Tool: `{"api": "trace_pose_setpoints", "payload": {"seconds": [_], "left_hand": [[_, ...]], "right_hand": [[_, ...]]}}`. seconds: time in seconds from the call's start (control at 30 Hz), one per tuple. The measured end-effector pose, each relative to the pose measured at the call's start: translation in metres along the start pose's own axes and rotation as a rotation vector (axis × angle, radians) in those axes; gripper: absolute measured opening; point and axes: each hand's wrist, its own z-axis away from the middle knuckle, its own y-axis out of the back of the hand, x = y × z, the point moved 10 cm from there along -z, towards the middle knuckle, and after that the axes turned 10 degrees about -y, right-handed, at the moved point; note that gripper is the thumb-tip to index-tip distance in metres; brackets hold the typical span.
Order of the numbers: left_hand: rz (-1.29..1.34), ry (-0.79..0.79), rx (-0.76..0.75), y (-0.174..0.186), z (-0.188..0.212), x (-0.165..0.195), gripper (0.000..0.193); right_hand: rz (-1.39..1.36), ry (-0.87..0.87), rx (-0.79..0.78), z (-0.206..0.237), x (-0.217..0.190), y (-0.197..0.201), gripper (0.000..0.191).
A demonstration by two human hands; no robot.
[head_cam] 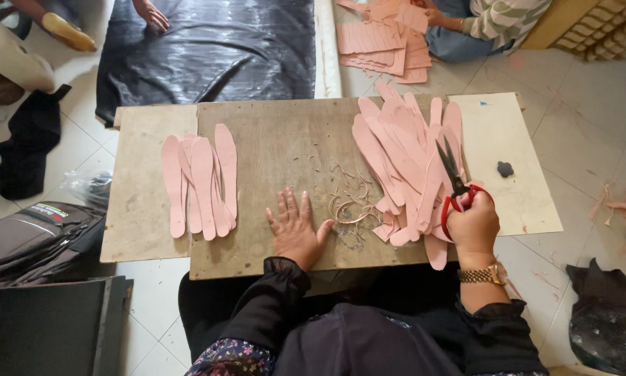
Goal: The person sits at a workbench and uses red-handled scissors to trim the edges of pink insole blanks, rotating each piece to cut evenly around its outline. Trimmed pieces are set on the left of the board while offcuts and a pile of untrimmed blanks remain on the table.
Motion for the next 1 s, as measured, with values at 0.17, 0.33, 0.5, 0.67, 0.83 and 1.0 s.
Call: {"api": "trace_pose_setpoints", "payload": {"seconds": [0.17,0.33,0.5,0.67,0.83,1.0], "left_hand": [[0.138,-0.044,0.055,0.0,0.001,0.01,0.085],[0.552,-0.001,-0.017,-0.007,-0.006,0.04,0.079],[1.389,-0.287,-0.031,0.014,-0.005,0.084,0.062],[2.012,-0.206,-0.095,0.005,0.006,0.103,0.028],[1.886,-0.057,-0.01,0.004,0.016,0.087,0.032],[1.805,0.012,0.056,0.009,0.018,0.069,0.031]], "right_hand": [[-0.126,-0.095,-0.037,0.023,-0.013,0.012,0.028],[-0.698,-0.279,-0.479,0.07,-0.053,-0.023,0.018],[-1.1,-0.288,-0.768,0.113,-0.104,-0.047,0.024],[-0.989,-0.263,-0.821,0.139,-0.112,-0.053,0.022],[-0.998,-0.31,-0.861,0.15,-0.115,-0.055,0.021],[-1.093,-0.374,-0.931,0.159,-0.121,-0.058,0.019]]}}
